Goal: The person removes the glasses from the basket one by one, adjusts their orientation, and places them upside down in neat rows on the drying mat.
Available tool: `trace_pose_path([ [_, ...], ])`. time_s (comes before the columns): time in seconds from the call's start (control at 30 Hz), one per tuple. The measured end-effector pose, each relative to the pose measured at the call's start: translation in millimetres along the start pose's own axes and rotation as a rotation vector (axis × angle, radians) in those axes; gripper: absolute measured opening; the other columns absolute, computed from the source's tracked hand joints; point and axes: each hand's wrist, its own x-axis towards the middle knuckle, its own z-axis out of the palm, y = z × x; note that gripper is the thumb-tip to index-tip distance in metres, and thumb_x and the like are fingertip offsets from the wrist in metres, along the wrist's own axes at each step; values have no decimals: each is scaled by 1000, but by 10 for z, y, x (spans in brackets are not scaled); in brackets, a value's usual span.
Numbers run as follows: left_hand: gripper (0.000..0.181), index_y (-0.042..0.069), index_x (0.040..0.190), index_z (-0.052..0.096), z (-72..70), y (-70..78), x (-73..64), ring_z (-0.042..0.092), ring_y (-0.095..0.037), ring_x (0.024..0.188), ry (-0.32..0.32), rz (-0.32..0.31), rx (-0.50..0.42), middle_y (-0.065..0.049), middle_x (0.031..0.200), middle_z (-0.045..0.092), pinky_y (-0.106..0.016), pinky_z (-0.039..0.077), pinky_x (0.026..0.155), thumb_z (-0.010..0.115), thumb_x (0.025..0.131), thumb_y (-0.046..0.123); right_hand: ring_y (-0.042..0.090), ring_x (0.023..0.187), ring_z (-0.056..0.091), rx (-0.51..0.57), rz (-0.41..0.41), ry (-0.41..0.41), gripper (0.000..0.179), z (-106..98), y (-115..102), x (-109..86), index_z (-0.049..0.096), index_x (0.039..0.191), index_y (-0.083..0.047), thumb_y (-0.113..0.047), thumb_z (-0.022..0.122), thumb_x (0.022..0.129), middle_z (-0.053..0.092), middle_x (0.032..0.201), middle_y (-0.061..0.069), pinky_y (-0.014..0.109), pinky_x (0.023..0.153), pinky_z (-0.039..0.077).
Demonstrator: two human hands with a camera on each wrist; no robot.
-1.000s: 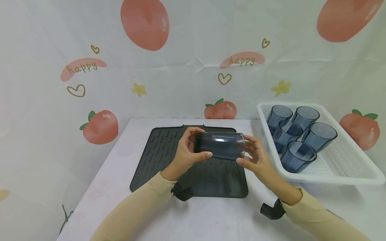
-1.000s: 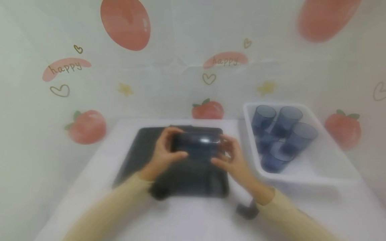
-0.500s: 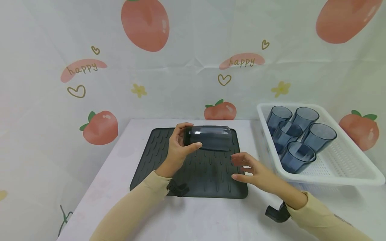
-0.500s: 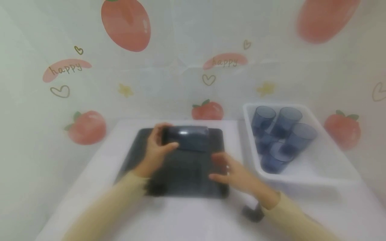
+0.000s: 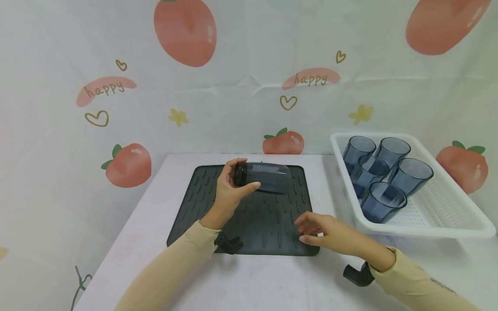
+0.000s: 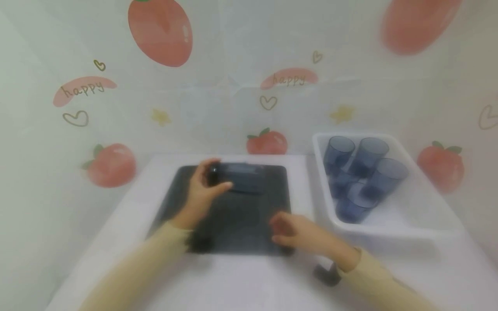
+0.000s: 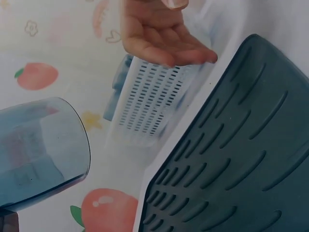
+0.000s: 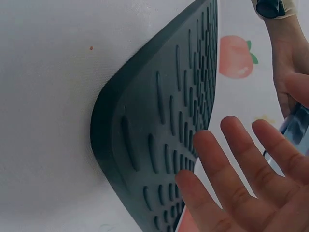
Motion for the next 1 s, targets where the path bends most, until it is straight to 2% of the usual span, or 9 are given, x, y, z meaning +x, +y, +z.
trace_pose_path([
  [0.17, 66, 2, 136, 39, -10, 10, 13, 57, -14, 100, 19, 1, 5, -6, 119, 51, -23, 54, 77, 69, 79, -12, 7, 93, 64, -11, -10, -10, 33, -5, -13, -8, 58, 118, -6, -25, 66, 93, 68, 105, 2, 36, 85, 54],
  [0.3, 70, -1, 136, 32, -14, 23, 28, 59, -12, 89, 40, -3, 7, -5, 114, 52, -22, 53, 68, 68, 78, -14, 7, 93, 63, -12, -14, -11, 32, -11, -23, -14, 58, 118, -7, -25, 66, 93, 67, 105, 2, 33, 84, 54],
  [0.5, 69, -3, 132, 33, -46, -11, 59, 54, -9, 78, 105, 20, 80, -2, 111, 54, -21, 47, 60, 71, 76, -15, 7, 93, 63, 2, -29, -14, 32, -14, -18, -13, 59, 118, -6, -23, 66, 93, 67, 105, 4, 29, 84, 54],
  [0.7, 70, -5, 133, 35, -115, -70, 99, 57, -8, 93, 158, 63, 156, 0, 112, 55, -17, 49, 69, 74, 76, -12, 7, 94, 63, 14, -46, 0, 31, -15, -15, -13, 59, 117, -5, -23, 65, 93, 68, 105, 5, 26, 83, 53],
  [1.0, 69, -7, 134, 37, -245, -137, 148, 58, -7, 102, 202, 83, 129, 0, 117, 53, -17, 51, 79, 71, 75, -16, 5, 92, 63, 26, -59, 10, 29, -2, 11, -14, 59, 117, -6, -23, 64, 94, 68, 104, 5, 25, 83, 53],
])
